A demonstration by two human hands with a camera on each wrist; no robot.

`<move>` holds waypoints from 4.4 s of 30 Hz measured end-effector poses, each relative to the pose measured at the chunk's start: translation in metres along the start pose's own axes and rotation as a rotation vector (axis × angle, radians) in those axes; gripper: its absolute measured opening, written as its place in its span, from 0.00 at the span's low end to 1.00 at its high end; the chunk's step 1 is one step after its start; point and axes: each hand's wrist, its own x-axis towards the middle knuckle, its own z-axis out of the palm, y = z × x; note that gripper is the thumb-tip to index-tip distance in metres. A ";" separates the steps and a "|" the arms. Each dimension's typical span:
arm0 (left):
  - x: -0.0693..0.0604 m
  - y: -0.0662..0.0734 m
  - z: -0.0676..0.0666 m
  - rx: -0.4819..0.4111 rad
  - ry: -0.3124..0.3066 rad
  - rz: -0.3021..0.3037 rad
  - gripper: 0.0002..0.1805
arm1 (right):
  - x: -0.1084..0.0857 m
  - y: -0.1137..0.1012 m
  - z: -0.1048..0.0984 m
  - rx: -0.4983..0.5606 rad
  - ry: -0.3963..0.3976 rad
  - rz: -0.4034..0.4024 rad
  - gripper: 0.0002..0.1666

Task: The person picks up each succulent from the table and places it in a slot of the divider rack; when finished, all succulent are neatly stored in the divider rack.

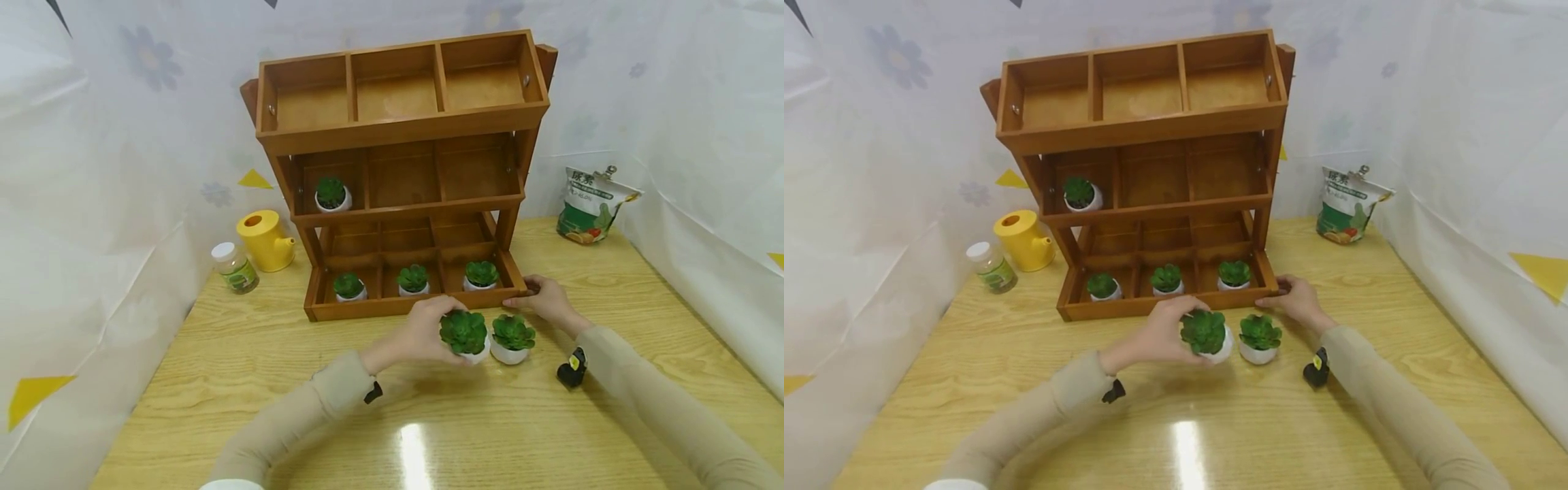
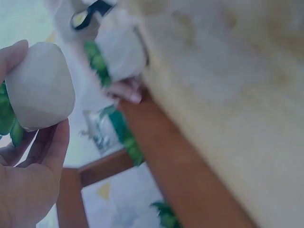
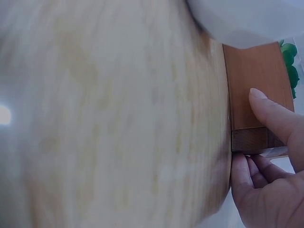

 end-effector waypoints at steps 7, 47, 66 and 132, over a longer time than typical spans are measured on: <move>0.007 0.002 -0.033 -0.016 0.109 -0.021 0.36 | 0.001 0.001 0.000 -0.002 0.006 0.003 0.50; 0.066 -0.023 -0.106 0.025 0.799 -0.104 0.36 | 0.001 0.003 0.002 0.018 -0.004 -0.003 0.50; 0.082 -0.061 -0.105 0.044 0.882 -0.228 0.35 | -0.001 0.000 0.001 0.014 0.003 0.000 0.49; 0.094 -0.062 -0.113 0.151 0.614 -0.514 0.38 | -0.001 0.000 0.001 -0.002 0.000 0.006 0.49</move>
